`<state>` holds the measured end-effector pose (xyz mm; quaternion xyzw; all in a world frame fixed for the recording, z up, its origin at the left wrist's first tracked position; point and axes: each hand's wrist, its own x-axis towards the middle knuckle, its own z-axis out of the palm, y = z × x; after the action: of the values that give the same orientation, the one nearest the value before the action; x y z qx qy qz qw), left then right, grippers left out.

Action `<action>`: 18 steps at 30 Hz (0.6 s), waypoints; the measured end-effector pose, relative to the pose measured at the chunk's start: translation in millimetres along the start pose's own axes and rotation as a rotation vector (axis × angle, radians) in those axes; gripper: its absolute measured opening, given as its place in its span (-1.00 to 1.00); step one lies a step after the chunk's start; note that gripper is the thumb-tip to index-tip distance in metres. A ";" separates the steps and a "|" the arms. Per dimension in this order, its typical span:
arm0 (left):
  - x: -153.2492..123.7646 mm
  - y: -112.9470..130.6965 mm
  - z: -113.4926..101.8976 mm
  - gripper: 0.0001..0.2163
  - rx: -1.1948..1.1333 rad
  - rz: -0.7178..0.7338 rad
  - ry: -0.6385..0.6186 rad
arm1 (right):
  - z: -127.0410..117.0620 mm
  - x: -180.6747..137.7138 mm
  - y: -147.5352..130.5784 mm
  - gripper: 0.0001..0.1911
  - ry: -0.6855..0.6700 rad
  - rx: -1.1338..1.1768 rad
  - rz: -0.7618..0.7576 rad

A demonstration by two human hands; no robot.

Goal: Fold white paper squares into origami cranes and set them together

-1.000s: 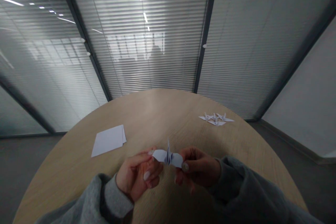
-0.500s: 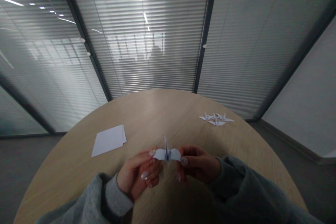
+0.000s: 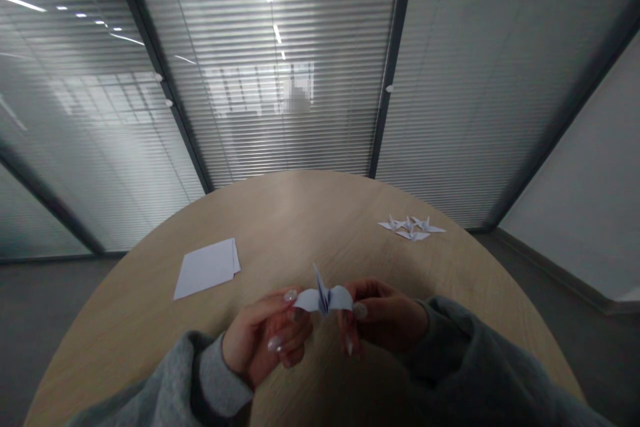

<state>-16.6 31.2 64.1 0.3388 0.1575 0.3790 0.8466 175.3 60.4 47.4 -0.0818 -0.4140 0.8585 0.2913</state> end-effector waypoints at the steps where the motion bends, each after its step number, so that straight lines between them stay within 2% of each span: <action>1: -0.3 0.1 0.4 -0.75 0.000 0.000 0.004 | -1.3 0.0 0.1 -0.80 0.010 -0.001 -0.012; 7: -2.5 2.3 1.6 -0.82 -0.099 0.087 0.034 | -2.4 0.5 0.5 -0.76 0.073 -0.024 -0.059; 12: -2.5 3.5 -0.5 -0.91 -0.138 0.093 0.018 | -2.6 -0.1 3.3 -0.73 0.113 -0.059 -0.058; 18: -2.2 4.0 -2.1 -0.87 -0.127 0.094 0.046 | -6.0 0.9 6.1 -0.72 0.141 -0.061 -0.060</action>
<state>-21.3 32.4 65.3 0.2825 0.1365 0.4353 0.8438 174.2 62.0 39.0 -0.1382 -0.4205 0.8286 0.3428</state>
